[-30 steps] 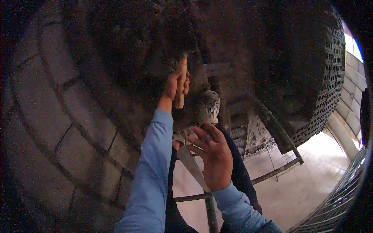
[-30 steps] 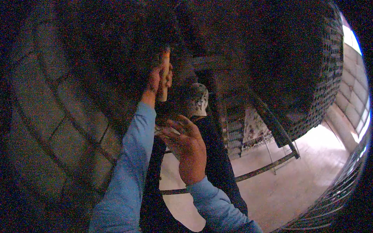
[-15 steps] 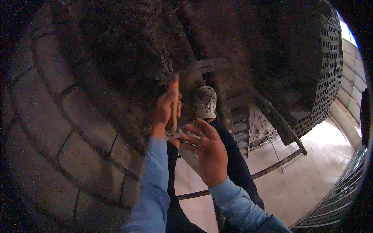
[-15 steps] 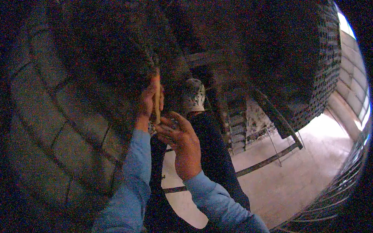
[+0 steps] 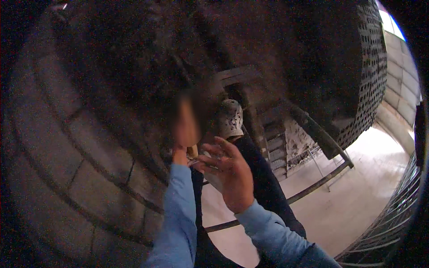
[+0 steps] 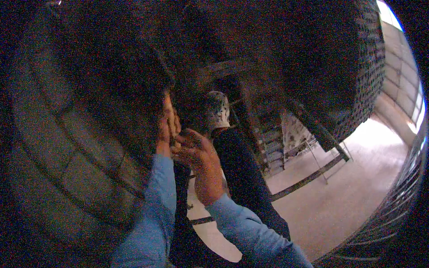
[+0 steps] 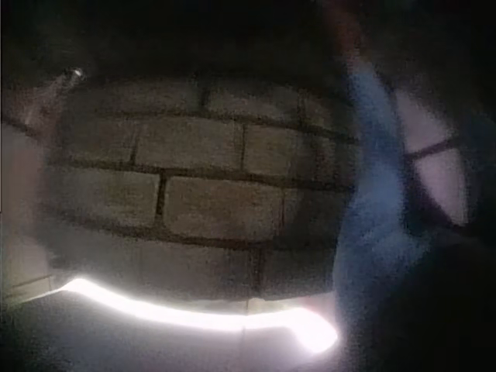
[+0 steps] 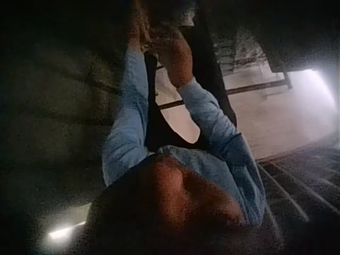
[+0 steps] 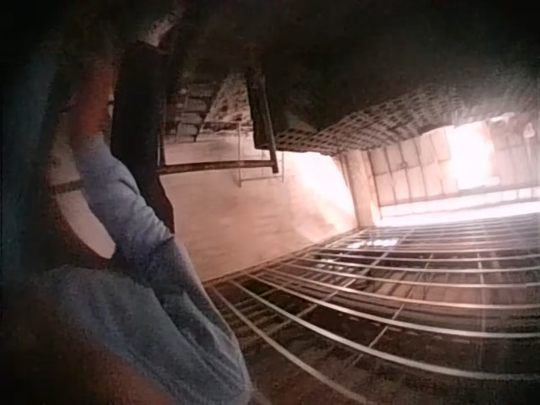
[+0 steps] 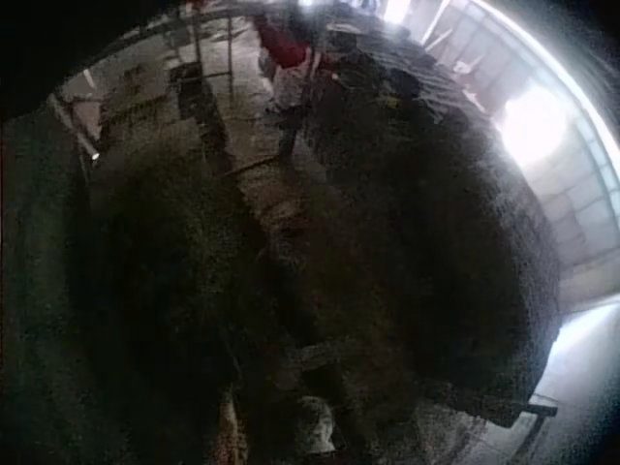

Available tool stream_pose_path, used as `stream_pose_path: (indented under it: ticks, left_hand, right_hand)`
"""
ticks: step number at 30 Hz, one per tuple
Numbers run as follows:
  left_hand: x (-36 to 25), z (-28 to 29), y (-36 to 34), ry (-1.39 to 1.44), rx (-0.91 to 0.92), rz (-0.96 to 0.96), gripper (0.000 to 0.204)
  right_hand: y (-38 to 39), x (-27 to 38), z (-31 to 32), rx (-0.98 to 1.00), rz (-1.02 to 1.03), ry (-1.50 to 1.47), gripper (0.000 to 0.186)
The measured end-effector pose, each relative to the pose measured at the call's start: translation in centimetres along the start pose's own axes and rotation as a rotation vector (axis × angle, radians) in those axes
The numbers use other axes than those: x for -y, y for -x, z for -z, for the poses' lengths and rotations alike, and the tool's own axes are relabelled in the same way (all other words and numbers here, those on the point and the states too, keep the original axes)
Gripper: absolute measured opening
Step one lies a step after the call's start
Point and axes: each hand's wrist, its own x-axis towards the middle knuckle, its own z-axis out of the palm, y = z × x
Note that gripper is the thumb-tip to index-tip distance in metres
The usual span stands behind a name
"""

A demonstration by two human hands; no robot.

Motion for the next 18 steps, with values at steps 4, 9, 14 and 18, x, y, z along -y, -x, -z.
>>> stream_pose_path:
  ticks: [4, 9, 14, 18]
  left_hand:
    - [0.4, -0.3, 4.5, -0.008, 0.044, -0.077, 0.038]
    - [-2.7, -7.9, 1.1, -0.314, 0.126, -0.103, 0.042]
    - [-2.1, -6.8, -5.0, -0.415, 0.058, -0.044, 0.044]
    - [0.1, -1.1, -1.6, -0.168, -0.124, -0.036, 0.043]
  right_hand:
    - [-0.5, -1.1, 1.2, 0.015, 0.051, 0.045, 0.060]
    - [-0.5, 1.2, 1.4, 0.007, 0.012, -0.083, 0.059]
    - [-0.3, 0.4, 0.8, 0.024, 0.023, -0.011, 0.059]
    - [-0.3, 0.7, 0.9, 0.031, 0.034, -0.053, 0.061]
